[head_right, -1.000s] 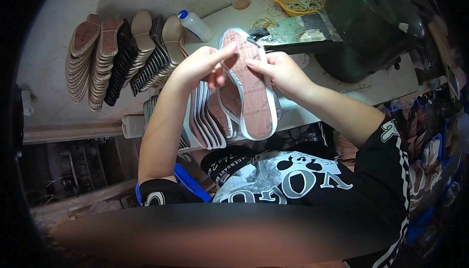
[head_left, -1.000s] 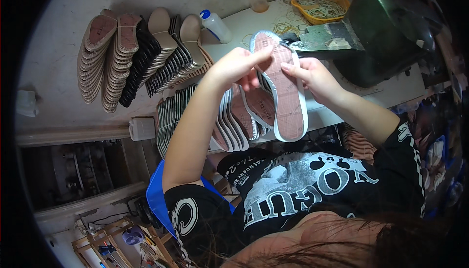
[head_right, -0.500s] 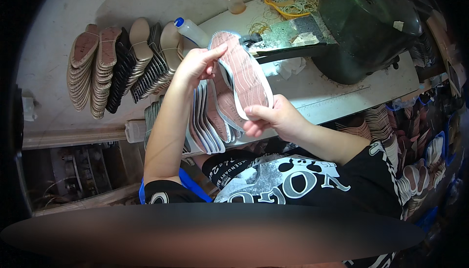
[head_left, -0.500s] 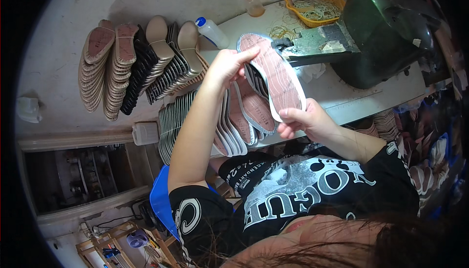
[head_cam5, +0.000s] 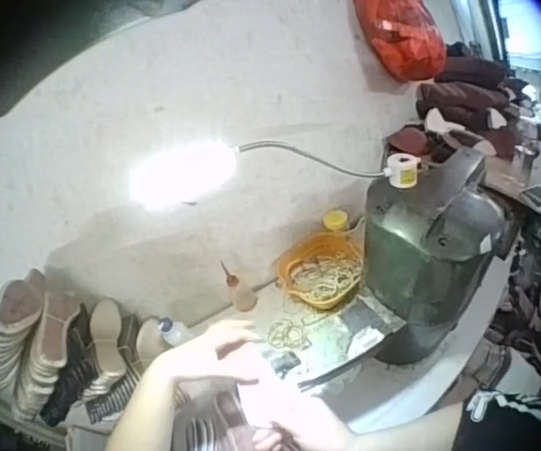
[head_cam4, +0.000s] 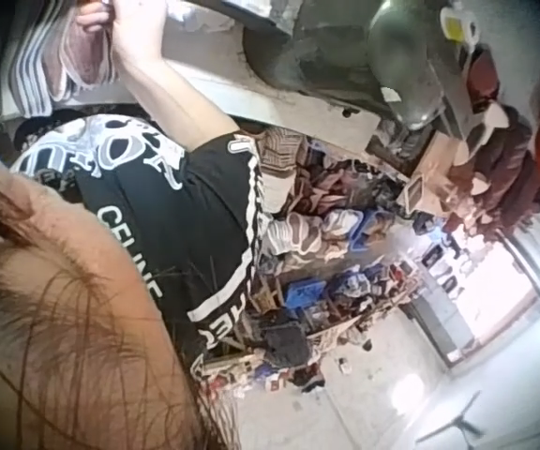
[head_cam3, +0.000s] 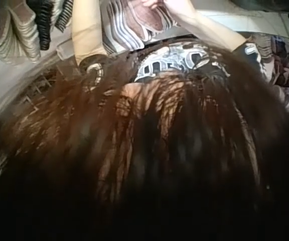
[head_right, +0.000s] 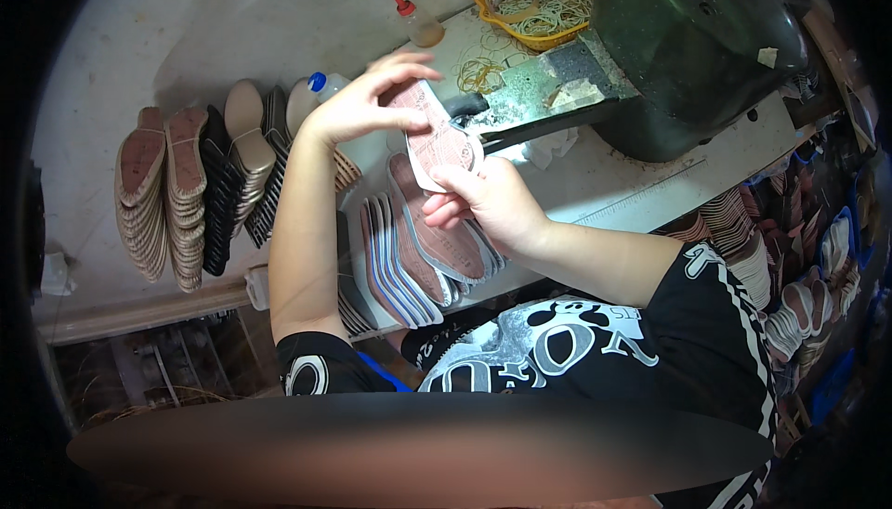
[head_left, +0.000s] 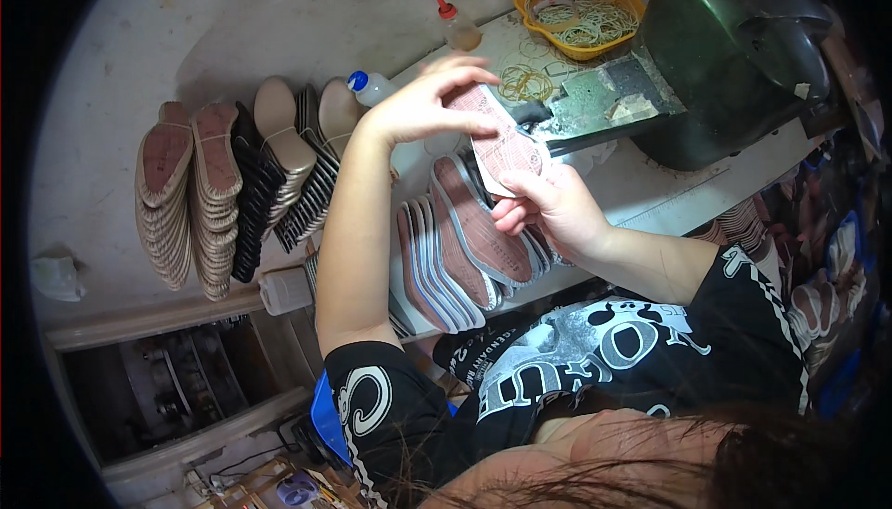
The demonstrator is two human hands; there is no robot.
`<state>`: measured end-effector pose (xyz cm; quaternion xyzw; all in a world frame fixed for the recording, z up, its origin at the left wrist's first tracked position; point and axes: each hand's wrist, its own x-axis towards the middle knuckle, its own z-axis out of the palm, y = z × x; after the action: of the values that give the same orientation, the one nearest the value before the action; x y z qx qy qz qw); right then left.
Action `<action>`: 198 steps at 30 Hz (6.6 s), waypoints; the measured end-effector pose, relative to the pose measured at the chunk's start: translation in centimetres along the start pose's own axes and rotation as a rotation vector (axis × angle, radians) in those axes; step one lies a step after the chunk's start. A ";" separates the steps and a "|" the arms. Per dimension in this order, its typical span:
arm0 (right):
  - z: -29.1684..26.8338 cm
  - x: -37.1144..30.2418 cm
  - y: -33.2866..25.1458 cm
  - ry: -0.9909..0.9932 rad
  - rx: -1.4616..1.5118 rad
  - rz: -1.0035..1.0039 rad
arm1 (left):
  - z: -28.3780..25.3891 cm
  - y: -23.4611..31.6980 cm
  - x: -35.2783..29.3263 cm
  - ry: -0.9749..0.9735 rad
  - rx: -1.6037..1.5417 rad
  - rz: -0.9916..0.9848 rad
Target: The recorder is assembling and preparing shoe soles and insoles in a workshop environment.
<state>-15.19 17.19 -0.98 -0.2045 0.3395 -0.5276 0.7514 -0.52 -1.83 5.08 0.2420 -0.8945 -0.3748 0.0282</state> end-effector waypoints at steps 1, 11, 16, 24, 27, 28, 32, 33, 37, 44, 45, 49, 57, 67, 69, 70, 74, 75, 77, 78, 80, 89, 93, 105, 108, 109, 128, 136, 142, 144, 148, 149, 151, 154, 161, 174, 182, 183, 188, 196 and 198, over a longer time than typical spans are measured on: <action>0.1 0.2 0.0 0.000 0.021 -0.012 | -0.2 0.4 0.9 -0.088 0.037 0.058; 1.4 0.9 -1.6 0.050 0.025 0.037 | -0.8 -0.7 0.1 -0.071 0.252 -0.015; 1.4 1.0 -2.4 0.050 -0.013 0.092 | -0.3 2.0 -1.6 -0.113 0.034 -0.171; 1.3 1.1 -4.2 0.051 -0.087 0.156 | 1.7 4.9 -3.4 -0.045 0.078 -0.442; 1.4 0.7 -4.4 0.039 -0.112 0.155 | 3.1 3.8 -4.3 -0.014 -0.207 -0.447; 1.2 0.7 -4.4 0.038 -0.134 0.146 | 3.4 4.0 -4.4 -0.010 -0.203 -0.448; 0.5 0.7 -4.5 0.018 -0.171 0.132 | 4.6 4.8 -4.7 0.013 -0.323 -0.543; 0.5 0.7 -4.5 0.010 -0.176 0.117 | 4.7 4.7 -4.7 0.031 -0.303 -0.554; 0.8 1.0 -4.7 0.034 -0.146 0.152 | 5.8 4.0 -5.2 0.131 -0.338 -0.563; 0.5 1.3 -5.2 0.031 -0.274 0.172 | 6.3 5.9 -4.7 0.203 -0.605 -0.715; 0.6 1.2 -5.2 0.024 -0.273 0.173 | 6.4 6.0 -4.5 0.212 -0.632 -0.706; -0.2 1.4 -5.0 0.045 -0.317 0.131 | 6.6 7.2 -4.2 0.233 -0.760 -0.716; -2.0 -3.2 -7.4 -0.299 -0.474 0.322 | 6.8 6.1 -4.2 0.234 -0.815 -0.720; -2.6 -2.5 -5.2 -0.207 -0.311 0.133 | 4.3 3.8 -3.8 0.335 -0.441 -0.754; -1.4 -1.7 -3.5 -0.256 -0.437 -0.013 | 4.8 3.1 -5.4 0.372 -0.522 -0.720; -0.7 -2.3 -2.6 -0.301 -0.609 -0.138 | 5.2 2.9 -6.2 0.395 -0.604 -0.690; 1.1 -5.8 -0.9 -0.344 -1.157 -0.478 | 11.4 8.6 -8.2 0.884 -1.013 -0.466; 1.7 -6.2 -0.9 -0.446 -1.206 -0.448 | 13.2 8.6 -9.1 0.972 -1.169 -0.409; 2.2 -7.0 -0.4 -0.589 -1.247 -0.478 | 15.5 8.8 -10.4 0.922 -1.428 -0.216; 2.5 -7.4 -0.3 -0.607 -1.246 -0.475 | 16.1 9.7 -10.7 0.785 -1.519 -0.084; 3.4 -7.7 -0.1 -0.530 -1.089 -0.615 | 17.5 11.9 -11.0 0.764 -1.621 0.040; 3.2 -10.5 0.8 -0.433 -0.976 -0.621 | 19.7 14.6 -12.8 0.797 -1.357 -0.094; 2.6 -11.1 1.1 -0.376 -0.907 -0.605 | 21.1 15.4 -12.9 0.836 -1.243 -0.105; 2.0 -11.8 0.9 -0.188 -0.493 -0.563 | 22.0 16.1 -14.7 1.102 -0.571 -0.045; 1.6 -11.9 0.9 -0.263 -0.528 -0.630 | 21.8 16.8 -15.4 1.092 -0.496 -0.062; 1.5 -11.9 0.9 -0.262 -0.530 -0.635 | 21.6 17.2 -15.6 1.066 -0.521 -0.096; 4.5 -9.9 0.0 -0.268 -1.085 -0.887 | 20.7 17.2 -16.9 1.096 -0.082 -0.083; 4.7 -7.5 -0.7 -0.190 -1.279 -0.727 | 22.2 15.6 -14.8 1.203 -0.458 -0.127; 2.3 -6.2 0.1 -0.192 -0.859 -0.392 | 22.8 14.4 -14.0 1.200 -0.584 -0.204; 2.7 -6.2 -0.4 -0.230 -1.020 -0.532 | 22.2 14.3 -14.3 1.152 -0.532 -0.222; 2.6 -5.8 -1.3 -0.289 -1.587 -0.914 | 21.7 14.3 -14.0 1.134 -0.253 -0.180; 2.4 -5.5 -1.5 -0.281 -1.591 -0.917 | 21.9 13.9 -13.8 1.120 -0.358 -0.206; 2.1 -5.0 -1.8 -0.176 -1.155 -0.538 | 22.3 13.1 -13.7 1.096 -0.557 -0.209; 1.3 -4.3 -2.1 -0.268 -0.633 -0.185 | 21.8 13.3 -13.3 1.046 -1.083 -0.073; -0.4 -6.7 2.5 -0.426 -0.501 0.070 | 18.1 9.5 -10.3 1.016 -1.026 -0.215; -1.2 -3.7 -1.7 -0.348 -0.294 0.303 | 11.7 5.7 -5.8 0.478 -0.956 -0.482; -1.7 -1.6 -6.0 -0.368 -0.162 0.446 | 8.6 6.1 -5.3 0.353 -1.094 -0.596; -1.8 -1.3 -6.3 -0.331 -0.139 0.460 | 8.0 6.1 -5.0 0.329 -1.046 -0.609; -1.1 0.5 -6.8 -0.292 -0.150 0.414 | 5.7 5.2 -3.9 0.294 -0.829 -0.632; 1.5 -3.6 -3.2 -0.521 -0.788 0.057 | 11.5 9.7 -8.9 0.752 -1.352 -0.282; 1.2 -4.3 -2.2 -0.546 -0.761 0.001 | 13.9 10.1 -9.1 0.784 -1.381 -0.220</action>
<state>-16.64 20.31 2.59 -0.5969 0.2987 -0.2922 0.6849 0.10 17.49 3.15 0.3708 -0.3567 -0.7321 0.4465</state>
